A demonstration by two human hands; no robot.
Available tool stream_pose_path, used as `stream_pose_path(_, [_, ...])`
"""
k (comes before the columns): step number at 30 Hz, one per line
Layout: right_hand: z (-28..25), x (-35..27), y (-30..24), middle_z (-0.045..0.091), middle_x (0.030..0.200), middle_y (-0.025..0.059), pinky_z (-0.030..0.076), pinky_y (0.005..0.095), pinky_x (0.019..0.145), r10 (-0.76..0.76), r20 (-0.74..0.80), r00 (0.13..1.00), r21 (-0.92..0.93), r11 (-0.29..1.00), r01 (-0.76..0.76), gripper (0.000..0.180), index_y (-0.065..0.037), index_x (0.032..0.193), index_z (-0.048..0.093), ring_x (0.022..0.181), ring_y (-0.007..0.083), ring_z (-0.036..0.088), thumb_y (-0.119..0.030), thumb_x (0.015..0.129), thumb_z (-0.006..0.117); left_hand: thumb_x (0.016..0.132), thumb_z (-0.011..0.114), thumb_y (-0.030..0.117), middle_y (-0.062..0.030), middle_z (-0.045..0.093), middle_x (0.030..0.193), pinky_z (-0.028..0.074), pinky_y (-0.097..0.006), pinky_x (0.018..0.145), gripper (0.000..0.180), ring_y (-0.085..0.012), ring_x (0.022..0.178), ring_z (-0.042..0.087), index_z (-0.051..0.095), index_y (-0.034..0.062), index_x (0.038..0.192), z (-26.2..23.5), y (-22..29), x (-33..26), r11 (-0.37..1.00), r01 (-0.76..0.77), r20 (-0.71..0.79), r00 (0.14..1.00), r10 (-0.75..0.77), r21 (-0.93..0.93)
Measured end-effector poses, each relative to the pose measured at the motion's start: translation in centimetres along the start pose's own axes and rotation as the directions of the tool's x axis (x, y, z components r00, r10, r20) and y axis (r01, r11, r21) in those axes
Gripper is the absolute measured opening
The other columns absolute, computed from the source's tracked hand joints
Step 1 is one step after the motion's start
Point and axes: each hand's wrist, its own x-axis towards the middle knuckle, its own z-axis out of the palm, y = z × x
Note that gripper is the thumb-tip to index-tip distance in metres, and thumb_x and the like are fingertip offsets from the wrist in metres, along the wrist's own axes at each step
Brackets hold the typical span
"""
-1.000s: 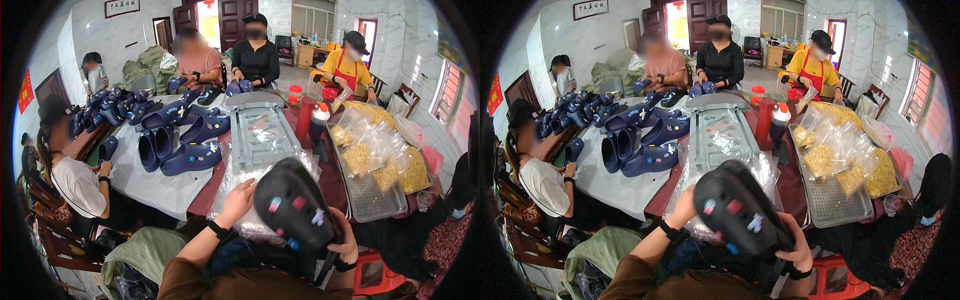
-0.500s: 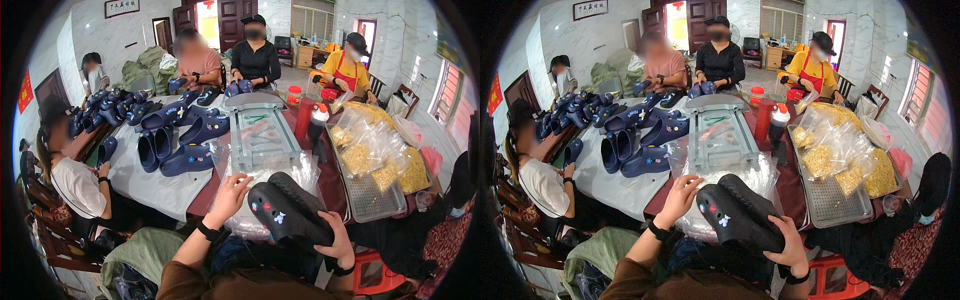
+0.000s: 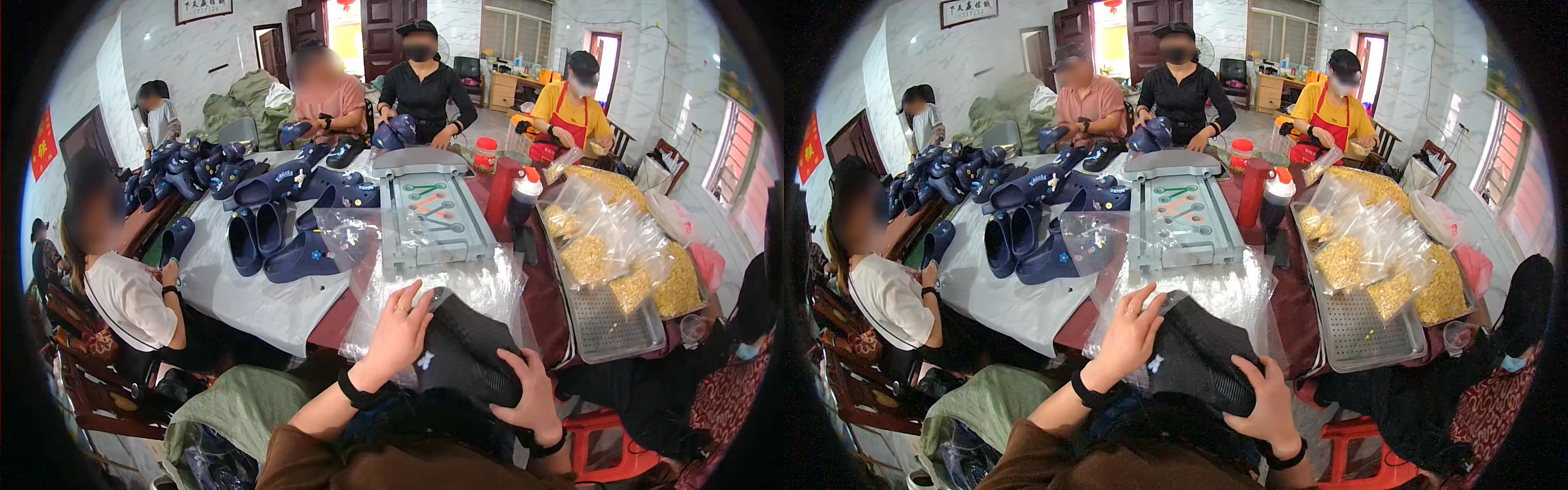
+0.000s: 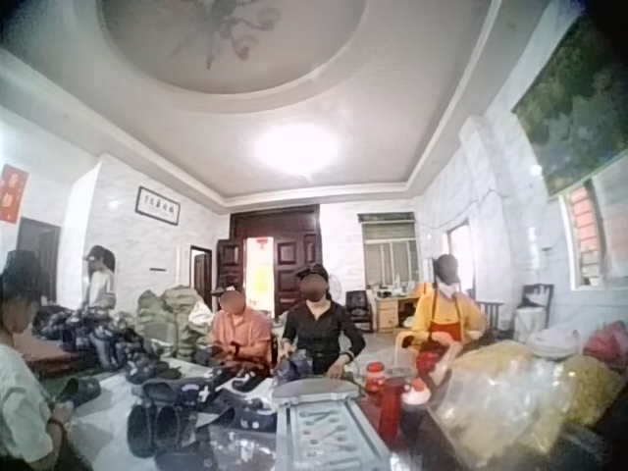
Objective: Inspecting and packaging blue and black clogs into plastic bags in a shoe manufacturing finishing area.
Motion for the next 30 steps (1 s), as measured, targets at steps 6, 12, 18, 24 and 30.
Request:
stream_pose_path(6, [1.3, 0.8, 1.2, 0.05, 0.127, 0.022, 0.048, 0.0458, 0.097, 0.008, -0.163, 0.987, 0.106, 0.994, 0.01, 0.09, -0.014, 0.141, 0.054, 0.114, 0.0421, 0.056, -0.022, 0.056, 0.085, 0.095, 0.059, 0.006, -0.0237, 0.045, 0.149, 0.036, -0.049, 0.114, 0.046, -0.0441, 0.138, 0.041, 0.053, -0.0012, 0.14, -0.3, 1.5, -0.7, 0.998, -0.034, 0.021, 0.999, 0.035, -0.059])
stream_pose_path(12, [2.0, 1.4, -0.3, 0.051, 0.126, 0.0206, 0.044, 0.0433, 0.103, 0.048, -0.239, 0.97, 0.117, 0.993, -0.02, 0.088, -0.01, 0.138, 0.055, 0.118, 0.0399, 0.054, -0.015, 0.054, 0.083, 0.096, 0.056, 0.005, -0.0257, 0.038, 0.156, 0.032, -0.049, 0.118, 0.047, -0.0448, 0.147, 0.031, 0.051, -0.0015, 0.142, -1.1, 2.7, -0.5, 0.99, -0.018, -0.007, 1.0, 0.018, -0.141])
stream_pose_path(18, [2.6, 1.7, -0.6, 0.052, 0.129, 0.0222, 0.045, 0.0447, 0.103, -0.02, -0.204, 0.979, -0.026, 1.0, 0.015, 0.088, -0.01, 0.138, 0.054, 0.12, 0.041, 0.054, -0.016, 0.055, 0.082, 0.094, 0.058, 0.004, -0.0249, 0.035, 0.158, 0.03, -0.051, 0.118, 0.051, -0.0467, 0.147, 0.03, 0.049, -0.0017, 0.144, -0.7, 3.9, -0.5, 0.984, -0.086, 0.071, 0.993, 0.098, -0.154])
stream_pose_path(24, [4.2, 2.5, 1.9, 0.052, 0.127, 0.0197, 0.044, 0.0453, 0.104, 0.086, -0.329, 0.94, 0.194, 0.981, -0.022, 0.09, -0.005, 0.14, 0.049, 0.122, 0.0386, 0.053, -0.016, 0.057, 0.083, 0.091, 0.062, 0.006, -0.0236, 0.032, 0.16, 0.025, -0.058, 0.12, 0.057, -0.0448, 0.149, 0.027, 0.049, 0.0008, 0.146, -0.3, 5.1, -1.2, 0.98, -0.171, 0.089, 0.98, 0.179, -0.1])
stream_pose_path(30, [6.9, 2.5, 3.6, 0.053, 0.126, 0.018, 0.042, 0.0435, 0.106, 0.155, -0.187, 0.97, 0.631, 0.776, -0.002, 0.086, -0.003, 0.137, 0.049, 0.121, 0.0364, 0.054, -0.016, 0.06, 0.083, 0.089, 0.064, 0.008, -0.0155, 0.033, 0.162, 0.022, -0.058, 0.12, 0.059, -0.0397, 0.152, 0.025, 0.05, 0.0033, 0.146, -0.1, 6.1, -0.5, 0.98, -0.192, 0.096, 0.976, 0.196, -0.051])
